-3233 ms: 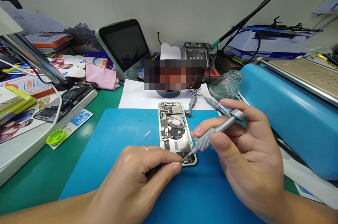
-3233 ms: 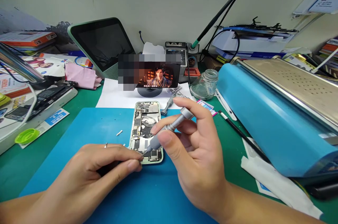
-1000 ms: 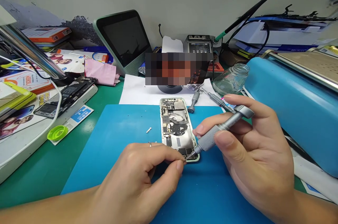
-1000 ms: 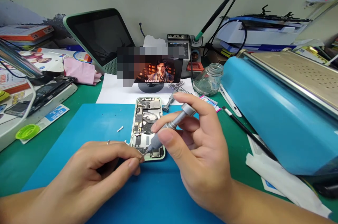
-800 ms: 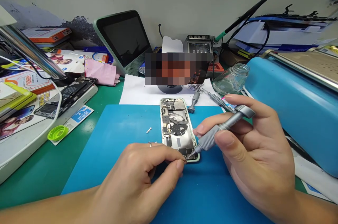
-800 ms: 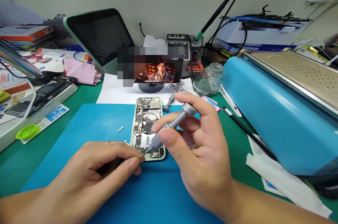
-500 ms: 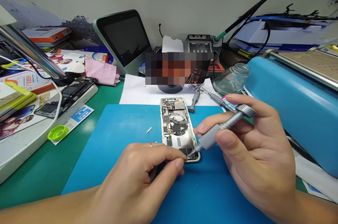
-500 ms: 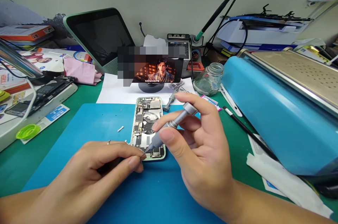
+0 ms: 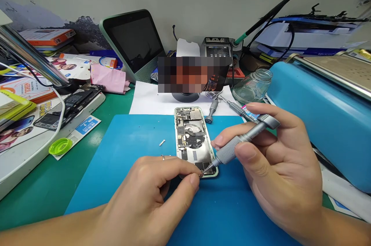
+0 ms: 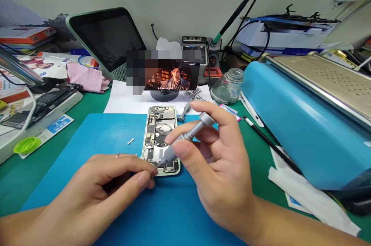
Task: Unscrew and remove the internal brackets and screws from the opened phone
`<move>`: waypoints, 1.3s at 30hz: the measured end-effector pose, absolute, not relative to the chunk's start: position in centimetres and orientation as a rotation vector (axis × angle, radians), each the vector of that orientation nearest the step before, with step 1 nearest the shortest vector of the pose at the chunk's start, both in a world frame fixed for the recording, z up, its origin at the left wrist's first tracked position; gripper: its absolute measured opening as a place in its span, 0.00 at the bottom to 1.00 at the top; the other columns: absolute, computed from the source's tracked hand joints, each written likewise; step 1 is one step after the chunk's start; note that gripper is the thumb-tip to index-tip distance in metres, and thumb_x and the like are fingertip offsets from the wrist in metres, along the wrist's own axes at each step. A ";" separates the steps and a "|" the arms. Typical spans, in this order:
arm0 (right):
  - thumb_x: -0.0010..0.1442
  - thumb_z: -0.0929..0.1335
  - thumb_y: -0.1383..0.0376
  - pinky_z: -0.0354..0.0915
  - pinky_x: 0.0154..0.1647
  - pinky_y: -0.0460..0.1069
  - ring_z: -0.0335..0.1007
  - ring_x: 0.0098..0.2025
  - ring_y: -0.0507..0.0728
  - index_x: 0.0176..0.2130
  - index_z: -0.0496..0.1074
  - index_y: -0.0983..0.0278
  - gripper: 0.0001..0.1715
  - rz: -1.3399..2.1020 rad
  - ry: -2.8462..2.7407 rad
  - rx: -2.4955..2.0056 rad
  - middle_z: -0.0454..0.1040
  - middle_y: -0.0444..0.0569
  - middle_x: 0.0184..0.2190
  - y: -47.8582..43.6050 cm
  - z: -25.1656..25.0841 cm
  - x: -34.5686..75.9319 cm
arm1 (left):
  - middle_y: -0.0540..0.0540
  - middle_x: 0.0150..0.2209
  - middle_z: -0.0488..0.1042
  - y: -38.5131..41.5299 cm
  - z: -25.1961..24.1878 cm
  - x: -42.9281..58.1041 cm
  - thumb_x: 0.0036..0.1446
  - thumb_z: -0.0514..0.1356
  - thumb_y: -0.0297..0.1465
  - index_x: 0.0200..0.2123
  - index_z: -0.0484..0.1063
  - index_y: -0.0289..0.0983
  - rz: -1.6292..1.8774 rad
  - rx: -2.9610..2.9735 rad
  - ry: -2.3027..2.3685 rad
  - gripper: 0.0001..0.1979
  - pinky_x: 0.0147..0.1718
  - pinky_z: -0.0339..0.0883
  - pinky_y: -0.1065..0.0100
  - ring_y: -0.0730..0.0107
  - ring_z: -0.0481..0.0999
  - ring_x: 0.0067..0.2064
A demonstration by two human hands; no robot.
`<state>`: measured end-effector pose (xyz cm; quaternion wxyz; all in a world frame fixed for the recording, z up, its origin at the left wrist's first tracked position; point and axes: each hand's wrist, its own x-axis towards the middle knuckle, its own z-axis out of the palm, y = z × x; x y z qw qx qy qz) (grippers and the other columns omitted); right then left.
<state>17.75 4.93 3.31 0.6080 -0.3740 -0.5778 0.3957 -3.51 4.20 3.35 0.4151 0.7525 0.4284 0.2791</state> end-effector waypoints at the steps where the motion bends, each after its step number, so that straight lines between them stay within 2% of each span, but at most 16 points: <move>1: 0.70 0.75 0.59 0.77 0.36 0.41 0.81 0.35 0.49 0.57 0.72 0.48 0.19 0.920 -1.333 -0.864 0.86 0.42 0.36 4.9 3.4 17.8 | 0.59 0.32 0.82 4.2 3.3 -3.5 0.72 0.58 0.34 0.40 0.82 0.47 0.696 1.887 1.076 0.12 0.29 0.66 0.75 0.76 0.80 0.31; 6: 0.69 0.75 0.59 0.77 0.36 0.41 0.81 0.35 0.49 0.57 0.72 0.48 0.19 0.931 -1.333 -0.865 0.86 0.41 0.36 4.9 3.4 17.6 | 0.58 0.30 0.81 4.2 3.3 -3.5 0.72 0.58 0.32 0.38 0.80 0.44 0.700 1.892 1.057 0.11 0.30 0.66 0.75 0.77 0.79 0.31; 17: 0.70 0.75 0.60 0.78 0.34 0.44 0.81 0.34 0.51 0.57 0.72 0.49 0.19 0.897 -1.353 -0.867 0.86 0.42 0.35 4.8 3.4 17.7 | 0.58 0.30 0.82 4.2 3.4 -3.5 0.71 0.59 0.32 0.39 0.82 0.46 0.709 1.882 1.056 0.11 0.30 0.67 0.75 0.75 0.80 0.31; 19: 0.69 0.75 0.60 0.78 0.33 0.44 0.82 0.34 0.52 0.57 0.72 0.50 0.19 0.881 -1.355 -0.865 0.86 0.42 0.35 4.8 3.5 17.8 | 0.57 0.30 0.81 4.1 3.6 -3.5 0.70 0.60 0.33 0.40 0.83 0.47 0.724 1.870 1.067 0.10 0.26 0.66 0.74 0.75 0.78 0.28; 22: 0.69 0.75 0.61 0.79 0.33 0.45 0.83 0.35 0.53 0.56 0.72 0.50 0.19 0.868 -1.308 -0.886 0.86 0.42 0.35 5.0 3.5 17.8 | 0.57 0.29 0.80 3.9 3.7 -3.5 0.68 0.60 0.36 0.43 0.82 0.47 0.752 1.817 1.103 0.09 0.18 0.61 0.73 0.76 0.69 0.21; 24: 0.69 0.76 0.61 0.82 0.36 0.47 0.84 0.35 0.54 0.56 0.72 0.52 0.19 0.876 -1.260 -0.905 0.86 0.42 0.34 5.3 3.5 17.9 | 0.57 0.29 0.77 3.7 3.8 -3.5 0.68 0.60 0.36 0.44 0.80 0.47 0.801 1.818 1.138 0.08 0.18 0.64 0.73 0.75 0.69 0.22; 27: 0.69 0.76 0.62 0.83 0.42 0.48 0.85 0.36 0.54 0.56 0.72 0.52 0.19 0.852 -1.217 -0.918 0.86 0.42 0.34 5.8 3.5 18.3 | 0.54 0.36 0.79 3.5 3.7 -3.6 0.66 0.60 0.32 0.46 0.77 0.45 0.896 2.020 1.164 0.07 0.31 0.75 0.75 0.73 0.79 0.34; 30: 0.69 0.74 0.66 0.82 0.43 0.48 0.83 0.37 0.54 0.56 0.72 0.51 0.19 0.757 -1.247 -0.894 0.85 0.41 0.34 6.3 3.7 19.0 | 0.45 0.54 0.81 3.7 3.3 -3.8 0.67 0.61 0.34 0.54 0.76 0.40 0.808 2.507 0.974 0.14 0.53 0.78 0.65 0.62 0.80 0.55; 33: 0.70 0.72 0.70 0.81 0.41 0.49 0.82 0.36 0.55 0.55 0.74 0.51 0.18 0.620 -1.309 -0.858 0.83 0.41 0.34 6.6 3.8 19.6 | 0.41 0.68 0.74 4.0 2.2 -4.0 0.70 0.61 0.43 0.66 0.70 0.34 0.624 2.887 0.768 0.28 0.65 0.71 0.51 0.49 0.72 0.68; 35: 0.70 0.72 0.72 0.81 0.40 0.49 0.82 0.36 0.55 0.55 0.75 0.51 0.20 0.559 -1.342 -0.863 0.81 0.41 0.34 6.6 3.7 19.8 | 0.43 0.69 0.72 4.0 1.1 -4.1 0.74 0.58 0.47 0.69 0.67 0.33 0.602 2.971 0.744 0.31 0.70 0.63 0.51 0.50 0.70 0.69; 37: 0.70 0.72 0.73 0.81 0.38 0.50 0.82 0.36 0.55 0.57 0.74 0.49 0.23 0.531 -1.383 -0.888 0.80 0.41 0.34 6.4 3.4 19.8 | 0.46 0.68 0.73 4.0 0.0 -4.2 0.77 0.52 0.50 0.69 0.68 0.34 0.718 2.959 0.749 0.31 0.76 0.50 0.54 0.54 0.69 0.69; 39: 0.68 0.73 0.73 0.81 0.36 0.52 0.83 0.36 0.56 0.59 0.74 0.46 0.27 0.512 -1.425 -0.917 0.80 0.41 0.36 6.1 3.1 19.7 | 0.46 0.68 0.74 3.9 -0.9 -4.2 0.79 0.48 0.46 0.69 0.68 0.34 0.750 2.935 0.748 0.28 0.76 0.48 0.55 0.55 0.69 0.69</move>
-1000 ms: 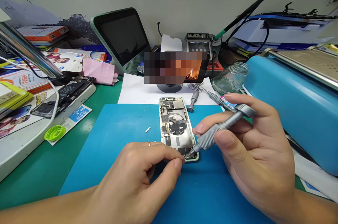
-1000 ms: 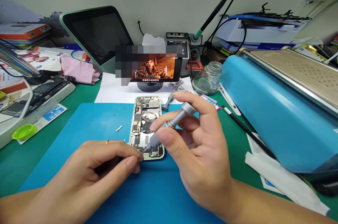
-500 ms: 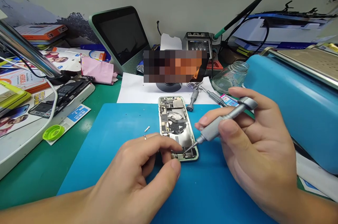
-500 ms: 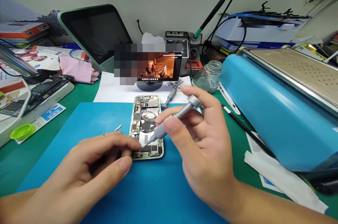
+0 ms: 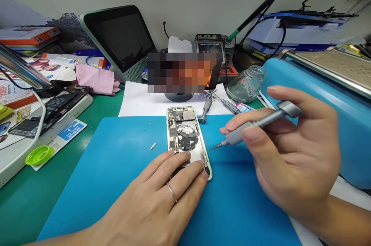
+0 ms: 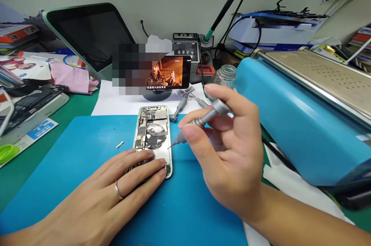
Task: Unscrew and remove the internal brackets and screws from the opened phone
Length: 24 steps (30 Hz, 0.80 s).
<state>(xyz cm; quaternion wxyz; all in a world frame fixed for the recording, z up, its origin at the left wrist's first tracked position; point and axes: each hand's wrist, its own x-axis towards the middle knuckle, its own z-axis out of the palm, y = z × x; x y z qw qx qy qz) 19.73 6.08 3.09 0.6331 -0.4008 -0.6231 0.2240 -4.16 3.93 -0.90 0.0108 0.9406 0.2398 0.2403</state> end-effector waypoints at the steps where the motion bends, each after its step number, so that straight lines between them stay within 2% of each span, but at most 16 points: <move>1: 0.67 0.74 0.73 0.81 0.36 0.53 0.83 0.36 0.57 0.60 0.74 0.45 0.29 0.489 -1.437 -0.926 0.80 0.42 0.39 5.9 3.0 19.7 | 0.46 0.68 0.74 3.9 -1.2 -4.1 0.79 0.49 0.42 0.69 0.68 0.35 0.755 2.925 0.750 0.25 0.76 0.49 0.55 0.55 0.69 0.69; 4: 0.62 0.76 0.74 0.80 0.32 0.53 0.83 0.34 0.57 0.60 0.76 0.45 0.34 0.430 -1.492 -0.931 0.79 0.45 0.46 5.4 3.1 19.7 | 0.46 0.67 0.75 3.8 -1.5 -4.0 0.77 0.51 0.32 0.68 0.69 0.36 0.764 2.905 0.766 0.21 0.74 0.55 0.55 0.55 0.71 0.67; 8: 0.60 0.76 0.75 0.78 0.29 0.53 0.84 0.31 0.58 0.61 0.75 0.44 0.37 0.458 -1.633 -0.931 0.83 0.46 0.44 5.2 3.6 20.1 | 0.43 0.65 0.77 3.7 -1.5 -3.9 0.77 0.51 0.31 0.68 0.68 0.36 0.783 2.871 0.787 0.21 0.72 0.60 0.52 0.54 0.72 0.66; 10: 0.60 0.76 0.75 0.79 0.31 0.52 0.84 0.31 0.57 0.61 0.75 0.46 0.35 0.455 -1.663 -0.919 0.85 0.47 0.48 5.3 3.6 20.2 | 0.42 0.65 0.77 3.7 -1.5 -3.9 0.76 0.50 0.30 0.68 0.68 0.36 0.780 2.882 0.791 0.22 0.72 0.60 0.51 0.53 0.72 0.67; 12: 0.61 0.76 0.74 0.78 0.28 0.50 0.84 0.31 0.55 0.60 0.76 0.48 0.33 0.453 -1.681 -0.908 0.85 0.47 0.50 5.4 3.4 20.3 | 0.42 0.66 0.75 3.6 -1.6 -3.9 0.77 0.49 0.31 0.69 0.67 0.35 0.761 2.897 0.783 0.23 0.72 0.59 0.51 0.52 0.71 0.67; 15: 0.61 0.76 0.74 0.74 0.21 0.46 0.83 0.32 0.55 0.60 0.75 0.50 0.32 0.461 -1.699 -0.908 0.85 0.45 0.40 5.6 3.2 20.2 | 0.42 0.69 0.73 3.6 -1.7 -4.1 0.78 0.46 0.36 0.71 0.65 0.34 0.713 2.896 0.759 0.25 0.72 0.59 0.50 0.50 0.70 0.68; 18: 0.61 0.76 0.74 0.77 0.25 0.48 0.83 0.31 0.56 0.59 0.76 0.50 0.31 0.425 -1.742 -0.900 0.83 0.42 0.31 5.7 3.3 20.2 | 0.42 0.68 0.73 3.6 -1.5 -4.2 0.76 0.49 0.37 0.71 0.64 0.34 0.696 2.878 0.769 0.26 0.72 0.59 0.49 0.48 0.70 0.68; 24: 0.60 0.77 0.75 0.82 0.33 0.49 0.83 0.30 0.55 0.59 0.77 0.51 0.32 0.411 -1.798 -0.875 0.84 0.42 0.32 6.0 3.7 20.1 | 0.38 0.66 0.75 3.8 -1.4 -4.1 0.74 0.55 0.37 0.70 0.65 0.32 0.729 2.863 0.750 0.27 0.74 0.56 0.48 0.48 0.69 0.69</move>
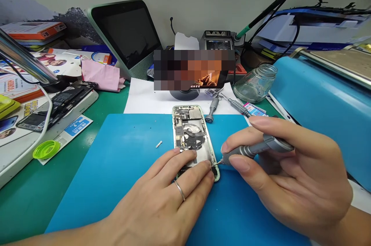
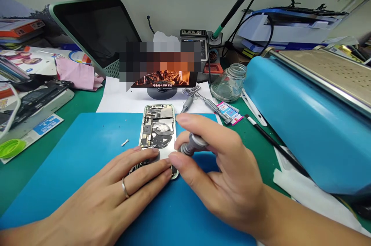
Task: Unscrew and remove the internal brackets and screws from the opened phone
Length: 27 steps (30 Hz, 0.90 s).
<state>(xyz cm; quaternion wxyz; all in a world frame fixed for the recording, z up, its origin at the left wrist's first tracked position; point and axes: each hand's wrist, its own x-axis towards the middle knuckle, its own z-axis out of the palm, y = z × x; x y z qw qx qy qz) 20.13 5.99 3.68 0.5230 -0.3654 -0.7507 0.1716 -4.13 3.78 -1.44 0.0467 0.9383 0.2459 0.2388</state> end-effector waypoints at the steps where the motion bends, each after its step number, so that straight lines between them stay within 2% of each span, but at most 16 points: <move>1: 0.60 0.77 0.74 0.82 0.33 0.49 0.83 0.30 0.55 0.58 0.77 0.51 0.31 0.413 -1.797 -0.875 0.84 0.42 0.32 6.0 3.6 20.1 | 0.38 0.65 0.76 3.8 -1.4 -4.1 0.74 0.55 0.40 0.70 0.65 0.32 0.736 2.854 0.743 0.28 0.74 0.56 0.48 0.48 0.69 0.69; 4: 0.61 0.76 0.73 0.82 0.32 0.50 0.83 0.30 0.56 0.58 0.77 0.51 0.29 0.414 -1.790 -0.886 0.83 0.42 0.32 5.8 3.5 20.0 | 0.36 0.64 0.77 4.0 -1.3 -4.0 0.74 0.55 0.50 0.69 0.66 0.31 0.746 2.811 0.731 0.33 0.72 0.60 0.48 0.47 0.70 0.68; 6: 0.60 0.76 0.73 0.82 0.31 0.50 0.83 0.30 0.56 0.57 0.77 0.52 0.29 0.406 -1.792 -0.890 0.83 0.42 0.33 5.8 3.5 20.0 | 0.37 0.63 0.77 4.1 -1.0 -4.0 0.74 0.56 0.53 0.69 0.67 0.32 0.745 2.782 0.727 0.34 0.71 0.62 0.48 0.47 0.71 0.67; 11: 0.60 0.77 0.74 0.82 0.35 0.47 0.84 0.32 0.53 0.59 0.76 0.52 0.31 0.410 -1.787 -0.895 0.83 0.41 0.34 5.9 3.4 20.1 | 0.38 0.64 0.77 4.2 -0.6 -4.2 0.74 0.56 0.52 0.68 0.68 0.32 0.724 2.763 0.724 0.33 0.71 0.62 0.49 0.47 0.71 0.67; 16: 0.60 0.77 0.74 0.82 0.34 0.48 0.83 0.31 0.54 0.58 0.77 0.51 0.30 0.405 -1.793 -0.887 0.84 0.41 0.34 6.0 3.4 20.1 | 0.39 0.66 0.74 4.1 -0.6 -4.1 0.74 0.56 0.52 0.69 0.66 0.34 0.678 2.753 0.724 0.33 0.72 0.59 0.49 0.47 0.69 0.68; 21: 0.61 0.77 0.74 0.82 0.37 0.46 0.84 0.32 0.53 0.60 0.76 0.51 0.33 0.390 -1.821 -0.865 0.85 0.41 0.36 5.9 3.3 20.3 | 0.40 0.64 0.77 4.5 0.5 -3.9 0.73 0.59 0.50 0.67 0.69 0.32 0.688 2.752 0.698 0.32 0.68 0.66 0.48 0.47 0.72 0.66; 25: 0.62 0.76 0.75 0.82 0.45 0.45 0.85 0.36 0.52 0.64 0.74 0.52 0.36 0.369 -1.875 -0.833 0.86 0.43 0.42 5.7 3.2 20.7 | 0.39 0.64 0.77 4.7 1.0 -4.1 0.71 0.62 0.51 0.66 0.70 0.31 0.599 2.826 0.661 0.33 0.64 0.72 0.47 0.46 0.74 0.64; 27: 0.62 0.76 0.76 0.81 0.50 0.44 0.86 0.39 0.52 0.66 0.73 0.54 0.38 0.346 -1.914 -0.804 0.87 0.45 0.46 5.7 3.1 20.8 | 0.40 0.65 0.76 4.8 0.8 -4.2 0.73 0.58 0.52 0.66 0.70 0.32 0.638 2.831 0.684 0.33 0.65 0.70 0.47 0.46 0.73 0.65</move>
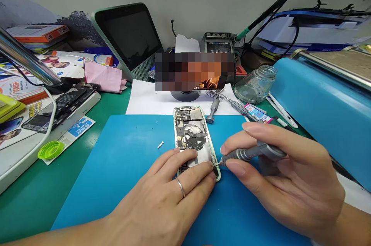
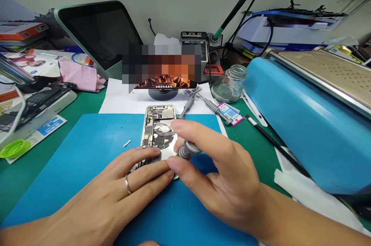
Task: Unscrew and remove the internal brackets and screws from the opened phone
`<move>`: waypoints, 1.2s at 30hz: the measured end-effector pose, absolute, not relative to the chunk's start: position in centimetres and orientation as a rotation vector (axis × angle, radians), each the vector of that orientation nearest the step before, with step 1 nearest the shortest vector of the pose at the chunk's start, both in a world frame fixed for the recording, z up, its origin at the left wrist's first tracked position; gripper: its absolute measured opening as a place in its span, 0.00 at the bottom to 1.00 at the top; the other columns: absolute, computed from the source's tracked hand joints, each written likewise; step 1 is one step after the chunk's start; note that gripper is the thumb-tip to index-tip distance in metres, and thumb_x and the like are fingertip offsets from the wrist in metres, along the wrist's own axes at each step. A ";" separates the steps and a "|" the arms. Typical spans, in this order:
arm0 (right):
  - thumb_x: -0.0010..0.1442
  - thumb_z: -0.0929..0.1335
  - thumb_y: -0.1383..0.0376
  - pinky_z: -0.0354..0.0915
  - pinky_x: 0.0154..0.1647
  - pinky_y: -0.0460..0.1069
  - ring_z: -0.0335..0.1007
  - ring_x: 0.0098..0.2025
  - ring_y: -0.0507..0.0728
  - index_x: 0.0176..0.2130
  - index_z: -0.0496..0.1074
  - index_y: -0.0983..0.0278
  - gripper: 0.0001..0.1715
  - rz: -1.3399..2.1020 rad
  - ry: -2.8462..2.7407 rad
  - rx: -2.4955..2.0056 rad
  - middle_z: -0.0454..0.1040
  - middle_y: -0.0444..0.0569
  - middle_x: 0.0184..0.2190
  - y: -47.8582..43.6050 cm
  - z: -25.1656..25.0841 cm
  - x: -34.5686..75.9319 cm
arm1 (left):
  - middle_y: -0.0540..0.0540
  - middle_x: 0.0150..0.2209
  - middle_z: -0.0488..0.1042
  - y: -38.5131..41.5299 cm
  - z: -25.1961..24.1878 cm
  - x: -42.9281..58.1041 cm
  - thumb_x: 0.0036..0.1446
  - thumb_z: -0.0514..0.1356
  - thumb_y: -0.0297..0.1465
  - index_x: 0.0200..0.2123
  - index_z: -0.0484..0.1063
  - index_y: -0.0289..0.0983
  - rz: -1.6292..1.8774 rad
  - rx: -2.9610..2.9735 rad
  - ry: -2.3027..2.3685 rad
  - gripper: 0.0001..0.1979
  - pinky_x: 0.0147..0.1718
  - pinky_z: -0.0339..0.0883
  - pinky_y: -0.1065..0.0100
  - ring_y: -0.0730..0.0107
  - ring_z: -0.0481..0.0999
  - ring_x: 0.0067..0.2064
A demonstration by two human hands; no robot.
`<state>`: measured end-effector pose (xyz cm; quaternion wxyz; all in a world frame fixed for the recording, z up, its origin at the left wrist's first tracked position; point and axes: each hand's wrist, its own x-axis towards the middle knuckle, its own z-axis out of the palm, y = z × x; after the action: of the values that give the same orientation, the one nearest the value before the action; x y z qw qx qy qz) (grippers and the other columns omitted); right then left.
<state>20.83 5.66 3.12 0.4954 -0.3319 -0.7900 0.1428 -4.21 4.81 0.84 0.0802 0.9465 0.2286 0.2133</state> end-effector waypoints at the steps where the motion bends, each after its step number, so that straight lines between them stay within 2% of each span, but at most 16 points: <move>1: 0.62 0.76 0.77 0.80 0.52 0.43 0.86 0.41 0.52 0.67 0.72 0.55 0.39 0.334 -1.931 -0.788 0.87 0.45 0.47 5.7 3.1 20.9 | 0.42 0.65 0.76 4.9 0.7 -4.3 0.75 0.54 0.51 0.67 0.69 0.32 0.673 2.837 0.694 0.31 0.66 0.69 0.47 0.46 0.72 0.66; 3: 0.62 0.76 0.77 0.79 0.52 0.42 0.85 0.42 0.51 0.68 0.71 0.56 0.41 0.325 -1.959 -0.750 0.86 0.46 0.49 5.7 3.1 20.8 | 0.44 0.66 0.75 5.0 0.5 -4.5 0.79 0.49 0.44 0.67 0.68 0.33 0.680 2.902 0.669 0.26 0.66 0.68 0.49 0.48 0.71 0.66; 5: 0.62 0.75 0.78 0.79 0.52 0.42 0.84 0.42 0.50 0.70 0.69 0.55 0.42 0.328 -1.975 -0.726 0.86 0.46 0.52 5.9 2.9 20.7 | 0.45 0.66 0.75 5.1 0.3 -4.6 0.80 0.49 0.39 0.68 0.68 0.32 0.662 2.961 0.642 0.24 0.66 0.68 0.52 0.50 0.72 0.65; 11: 0.65 0.74 0.77 0.77 0.56 0.45 0.83 0.47 0.52 0.72 0.65 0.55 0.43 0.351 -1.968 -0.728 0.82 0.47 0.57 6.0 2.0 20.6 | 0.46 0.66 0.76 4.6 -0.1 -4.2 0.76 0.52 0.52 0.67 0.69 0.34 0.719 2.873 0.733 0.32 0.69 0.64 0.49 0.49 0.71 0.66; 17: 0.68 0.72 0.75 0.78 0.54 0.47 0.81 0.46 0.51 0.75 0.60 0.53 0.43 0.391 -1.933 -0.740 0.79 0.47 0.61 5.9 1.7 20.3 | 0.46 0.64 0.78 4.4 1.5 -3.9 0.72 0.60 0.49 0.65 0.72 0.32 0.622 2.865 0.700 0.30 0.63 0.73 0.47 0.46 0.74 0.65; 20: 0.68 0.71 0.76 0.80 0.49 0.48 0.81 0.45 0.51 0.75 0.60 0.52 0.44 0.415 -1.936 -0.716 0.79 0.47 0.60 6.2 1.6 20.3 | 0.45 0.64 0.78 4.5 1.7 -3.9 0.70 0.60 0.50 0.65 0.73 0.32 0.659 2.850 0.701 0.31 0.64 0.73 0.47 0.46 0.74 0.65; 26: 0.65 0.72 0.80 0.79 0.49 0.49 0.82 0.46 0.52 0.74 0.63 0.54 0.45 0.407 -1.957 -0.637 0.79 0.49 0.63 6.5 1.7 20.5 | 0.44 0.66 0.75 4.2 0.6 -4.0 0.72 0.58 0.49 0.67 0.70 0.32 0.652 2.837 0.717 0.32 0.68 0.68 0.46 0.46 0.71 0.68; 30: 0.68 0.71 0.76 0.78 0.54 0.51 0.82 0.50 0.55 0.73 0.65 0.54 0.40 0.451 -1.949 -0.654 0.79 0.49 0.63 6.2 2.0 20.6 | 0.44 0.67 0.75 4.1 0.8 -4.1 0.73 0.58 0.49 0.68 0.69 0.32 0.614 2.845 0.710 0.32 0.67 0.69 0.42 0.45 0.71 0.68; 33: 0.73 0.66 0.74 0.76 0.59 0.54 0.80 0.55 0.56 0.74 0.62 0.54 0.37 0.478 -1.960 -0.660 0.78 0.48 0.63 6.1 2.2 20.7 | 0.43 0.66 0.76 4.3 1.5 -4.0 0.70 0.61 0.46 0.67 0.70 0.31 0.589 2.845 0.693 0.31 0.65 0.73 0.42 0.44 0.72 0.67; 36: 0.74 0.64 0.74 0.75 0.59 0.56 0.80 0.54 0.56 0.74 0.63 0.54 0.35 0.451 -2.015 -0.588 0.78 0.49 0.63 6.2 2.4 20.7 | 0.43 0.66 0.75 4.4 2.1 -3.9 0.68 0.63 0.44 0.66 0.70 0.30 0.529 2.844 0.696 0.31 0.62 0.75 0.39 0.42 0.73 0.67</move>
<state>20.69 6.16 2.44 0.4772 -0.2409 -0.8248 0.1845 -3.93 4.38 2.05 0.0828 0.9526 0.2332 0.1771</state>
